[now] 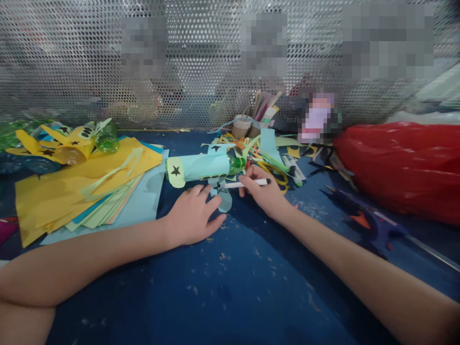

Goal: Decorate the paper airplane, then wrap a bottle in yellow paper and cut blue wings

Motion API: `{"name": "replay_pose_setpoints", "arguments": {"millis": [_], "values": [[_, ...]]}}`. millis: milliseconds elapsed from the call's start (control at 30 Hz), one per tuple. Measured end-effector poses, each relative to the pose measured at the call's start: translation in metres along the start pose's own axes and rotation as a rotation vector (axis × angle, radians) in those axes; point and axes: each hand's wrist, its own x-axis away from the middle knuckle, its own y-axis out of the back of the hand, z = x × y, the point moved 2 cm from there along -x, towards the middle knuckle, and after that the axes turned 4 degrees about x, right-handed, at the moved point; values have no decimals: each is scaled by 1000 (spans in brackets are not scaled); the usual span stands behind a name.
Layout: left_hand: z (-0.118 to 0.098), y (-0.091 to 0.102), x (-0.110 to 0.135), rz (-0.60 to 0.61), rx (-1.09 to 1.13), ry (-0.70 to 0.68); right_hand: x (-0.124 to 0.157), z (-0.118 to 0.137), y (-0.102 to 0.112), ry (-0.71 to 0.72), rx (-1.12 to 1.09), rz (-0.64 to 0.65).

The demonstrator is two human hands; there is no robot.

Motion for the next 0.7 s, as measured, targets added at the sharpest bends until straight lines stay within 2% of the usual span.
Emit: {"name": "replay_pose_setpoints", "arguments": {"millis": [700], "values": [[1, 0, 0, 14, 13, 4, 0, -1, 1, -9, 31, 19]]}}
